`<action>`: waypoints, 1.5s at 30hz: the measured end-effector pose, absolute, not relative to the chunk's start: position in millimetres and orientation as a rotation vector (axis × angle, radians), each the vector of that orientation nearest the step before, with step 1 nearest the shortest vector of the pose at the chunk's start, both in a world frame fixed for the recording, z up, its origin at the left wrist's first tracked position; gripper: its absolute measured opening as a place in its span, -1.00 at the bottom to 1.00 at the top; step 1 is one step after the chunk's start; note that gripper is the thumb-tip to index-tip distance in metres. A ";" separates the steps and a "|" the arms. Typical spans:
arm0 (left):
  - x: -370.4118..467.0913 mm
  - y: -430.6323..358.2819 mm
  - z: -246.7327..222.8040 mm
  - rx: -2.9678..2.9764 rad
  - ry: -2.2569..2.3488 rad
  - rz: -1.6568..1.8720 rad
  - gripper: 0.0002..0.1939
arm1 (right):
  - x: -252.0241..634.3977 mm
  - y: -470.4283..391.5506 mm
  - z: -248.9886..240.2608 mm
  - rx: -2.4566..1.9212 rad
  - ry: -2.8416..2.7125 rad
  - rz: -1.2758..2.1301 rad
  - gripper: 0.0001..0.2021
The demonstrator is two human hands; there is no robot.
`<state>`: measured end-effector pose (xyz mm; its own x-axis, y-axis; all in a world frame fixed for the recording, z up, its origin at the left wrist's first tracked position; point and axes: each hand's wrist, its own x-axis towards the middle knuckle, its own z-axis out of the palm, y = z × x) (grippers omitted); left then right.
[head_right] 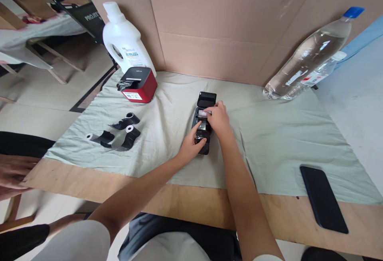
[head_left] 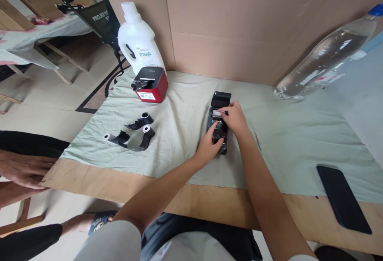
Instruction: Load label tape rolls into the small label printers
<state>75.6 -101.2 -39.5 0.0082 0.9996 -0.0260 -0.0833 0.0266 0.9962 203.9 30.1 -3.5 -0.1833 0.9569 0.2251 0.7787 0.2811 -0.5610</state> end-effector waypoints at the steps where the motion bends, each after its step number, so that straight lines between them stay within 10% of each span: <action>1: 75.1 -101.6 -38.6 1.151 1.165 1.208 -0.19 | 202.8 29.3 -4.1 -1.563 -1.991 0.426 -0.77; 11: 73.1 -108.3 -21.5 1.313 1.332 1.074 -0.86 | 207.3 39.2 -21.8 -1.353 -1.540 0.576 -0.69; 45: 70.8 -111.4 -19.9 1.326 1.302 1.134 -0.91 | 232.2 21.8 34.4 -1.413 -2.060 1.028 -0.73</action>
